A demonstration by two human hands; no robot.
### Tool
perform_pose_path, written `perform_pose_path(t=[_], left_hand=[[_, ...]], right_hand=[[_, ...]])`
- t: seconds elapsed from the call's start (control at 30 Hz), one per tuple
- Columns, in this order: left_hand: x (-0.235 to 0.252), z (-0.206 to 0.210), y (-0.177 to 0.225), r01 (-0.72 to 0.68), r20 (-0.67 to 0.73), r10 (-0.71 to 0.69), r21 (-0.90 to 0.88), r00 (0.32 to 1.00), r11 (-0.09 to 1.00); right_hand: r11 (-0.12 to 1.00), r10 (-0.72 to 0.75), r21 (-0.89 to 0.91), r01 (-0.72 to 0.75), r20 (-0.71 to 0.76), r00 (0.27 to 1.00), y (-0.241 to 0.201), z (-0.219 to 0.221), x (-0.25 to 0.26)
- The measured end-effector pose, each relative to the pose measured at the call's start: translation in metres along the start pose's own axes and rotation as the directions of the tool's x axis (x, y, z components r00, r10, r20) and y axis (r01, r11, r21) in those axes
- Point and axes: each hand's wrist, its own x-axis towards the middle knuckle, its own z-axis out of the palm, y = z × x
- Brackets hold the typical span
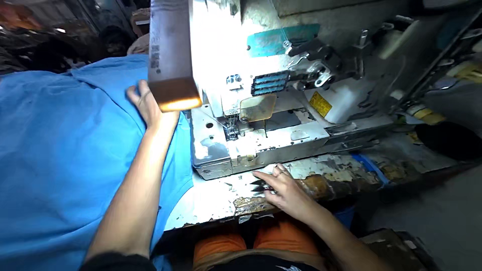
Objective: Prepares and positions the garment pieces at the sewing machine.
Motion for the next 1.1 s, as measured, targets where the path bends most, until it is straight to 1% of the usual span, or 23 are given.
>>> perform_pose_path(t=[0.03, 0.07, 0.13, 0.17, 0.2, 0.23, 0.3, 0.37, 0.43, 0.5, 0.57, 0.6, 0.67, 0.7, 0.77, 0.8, 0.87, 0.93, 1.0, 1.03, 1.1], left_hand=[[-0.015, -0.011, -0.011, -0.050, -0.148, 0.043, -0.045, 0.988, 0.998], [-0.039, -0.025, -0.018, -0.145, -0.282, 0.121, -0.066, 0.952, 0.987], [-0.089, -0.039, -0.029, -0.321, -0.487, 0.260, -0.044, 0.834, 0.946], [-0.106, -0.039, -0.034, -0.378, -0.554, 0.296, -0.036, 0.778, 0.925], [-0.117, -0.036, -0.037, -0.412, -0.598, 0.306, -0.044, 0.740, 0.910], [-0.124, -0.033, -0.038, -0.431, -0.622, 0.302, -0.063, 0.722, 0.900], [-0.133, -0.029, -0.040, -0.454, -0.645, 0.286, -0.106, 0.708, 0.885], [-0.137, -0.025, -0.040, -0.482, -0.666, 0.276, -0.145, 0.694, 0.864], [-0.140, -0.023, -0.042, -0.505, -0.668, 0.272, -0.180, 0.693, 0.844], [-0.141, -0.021, -0.042, -0.523, -0.678, 0.268, -0.201, 0.685, 0.828], [-0.143, -0.023, -0.040, -0.538, -0.688, 0.260, -0.224, 0.678, 0.813], [-0.143, -0.025, -0.039, -0.546, -0.695, 0.258, -0.229, 0.672, 0.806], [-0.148, -0.030, -0.041, -0.547, -0.682, 0.252, -0.258, 0.687, 0.796], [-0.153, -0.030, -0.042, -0.546, -0.670, 0.247, -0.279, 0.700, 0.790], [-0.158, -0.025, -0.044, -0.536, -0.658, 0.233, -0.304, 0.716, 0.787], [-0.159, -0.024, -0.044, -0.533, -0.657, 0.226, -0.313, 0.719, 0.786], [-0.158, -0.025, -0.042, -0.537, -0.662, 0.225, -0.315, 0.715, 0.782], [-0.158, -0.029, -0.036, -0.538, -0.668, 0.218, -0.318, 0.712, 0.781], [-0.161, -0.035, -0.032, -0.531, -0.669, 0.194, -0.345, 0.717, 0.773], [-0.162, -0.041, -0.032, -0.523, -0.670, 0.164, -0.378, 0.724, 0.764], [-0.166, -0.056, -0.034, -0.498, -0.647, 0.081, -0.495, 0.759, 0.713]], right_hand=[[0.999, -0.045, 0.020, 0.046, -0.035, 0.998, 0.006, 0.002, -0.003], [0.994, -0.104, 0.024, 0.107, -0.098, 0.990, 0.011, 0.008, -0.007], [0.979, -0.196, 0.006, 0.206, -0.280, 0.940, 0.012, 0.015, -0.009], [0.973, -0.220, -0.012, 0.232, -0.361, 0.906, 0.007, 0.013, -0.005], [0.970, -0.233, -0.027, 0.242, -0.392, 0.890, -0.001, 0.007, -0.001], [0.969, -0.241, -0.042, 0.244, -0.386, 0.890, -0.012, -0.004, 0.005], [0.960, -0.280, -0.108, 0.258, -0.345, 0.896, -0.038, -0.024, 0.021], [0.935, -0.329, -0.247, 0.254, -0.338, 0.882, -0.062, -0.033, 0.043], [0.888, -0.366, -0.398, 0.230, -0.309, 0.878, -0.083, -0.029, 0.071], [0.862, -0.384, -0.443, 0.247, -0.252, 0.888, -0.093, -0.015, 0.104], [0.863, -0.414, -0.402, 0.307, -0.214, 0.885, -0.090, -0.002, 0.129], [0.870, -0.430, -0.367, 0.329, -0.239, 0.871, -0.090, -0.001, 0.132], [0.893, -0.423, -0.295, 0.339, -0.298, 0.855, -0.091, -0.011, 0.115], [0.910, -0.392, -0.269, 0.315, -0.316, 0.864, -0.089, -0.016, 0.099], [0.918, -0.352, -0.309, 0.249, -0.342, 0.871, -0.082, -0.024, 0.077], [0.910, -0.340, -0.351, 0.219, -0.331, 0.880, -0.082, -0.026, 0.073], [0.887, -0.345, -0.415, 0.202, -0.306, 0.887, -0.090, -0.024, 0.082], [0.874, -0.367, -0.424, 0.239, -0.251, 0.896, -0.100, -0.013, 0.105], [0.873, -0.411, -0.365, 0.324, -0.192, 0.891, -0.100, 0.000, 0.124], [0.874, -0.438, -0.327, 0.360, -0.207, 0.875, -0.099, 0.002, 0.125], [0.875, -0.471, -0.267, 0.403, -0.280, 0.837, -0.099, -0.006, 0.106]])
